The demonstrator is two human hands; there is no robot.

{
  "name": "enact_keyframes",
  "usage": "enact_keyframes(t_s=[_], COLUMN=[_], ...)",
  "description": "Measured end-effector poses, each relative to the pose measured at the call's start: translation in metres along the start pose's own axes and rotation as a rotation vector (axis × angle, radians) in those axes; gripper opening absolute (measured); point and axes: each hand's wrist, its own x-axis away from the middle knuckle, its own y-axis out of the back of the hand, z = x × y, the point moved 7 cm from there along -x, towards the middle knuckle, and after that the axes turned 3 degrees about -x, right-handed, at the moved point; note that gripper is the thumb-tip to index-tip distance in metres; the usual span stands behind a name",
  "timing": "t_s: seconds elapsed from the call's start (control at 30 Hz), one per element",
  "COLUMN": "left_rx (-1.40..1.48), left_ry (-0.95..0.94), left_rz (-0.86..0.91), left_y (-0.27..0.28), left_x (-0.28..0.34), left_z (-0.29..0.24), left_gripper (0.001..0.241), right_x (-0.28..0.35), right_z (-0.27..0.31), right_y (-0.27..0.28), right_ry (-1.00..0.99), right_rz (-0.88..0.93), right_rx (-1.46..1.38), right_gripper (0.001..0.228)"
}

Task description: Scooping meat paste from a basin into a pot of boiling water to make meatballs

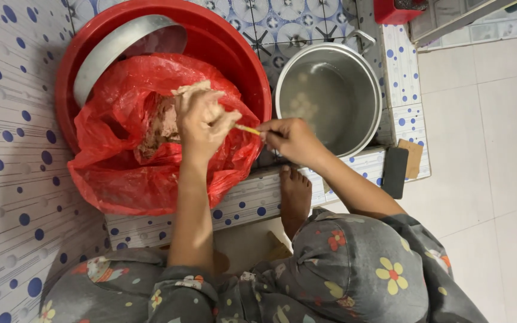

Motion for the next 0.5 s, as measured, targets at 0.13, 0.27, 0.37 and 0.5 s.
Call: enact_keyframes(t_s=[0.13, 0.27, 0.37, 0.5], left_rx=[0.007, 0.395, 0.398, 0.268], left_ry=[0.095, 0.577, 0.687, 0.705], left_rz=[-0.114, -0.313, -0.421, -0.509], left_y=[-0.009, 0.009, 0.021, 0.028], left_x=[0.02, 0.029, 0.033, 0.054], left_z=[0.039, 0.069, 0.078, 0.111], left_gripper=[0.024, 0.02, 0.025, 0.027], right_x=[0.005, 0.011, 0.009, 0.008], right_z=[0.016, -0.002, -0.067, -0.159], right_y=[0.017, 0.045, 0.08, 0.111], right_ry=[-0.002, -0.02, -0.069, -0.206], right_rz=[0.011, -0.031, -0.17, -0.309], right_rx=[0.059, 0.155, 0.228, 0.511], right_gripper=[0.022, 0.027, 0.029, 0.024])
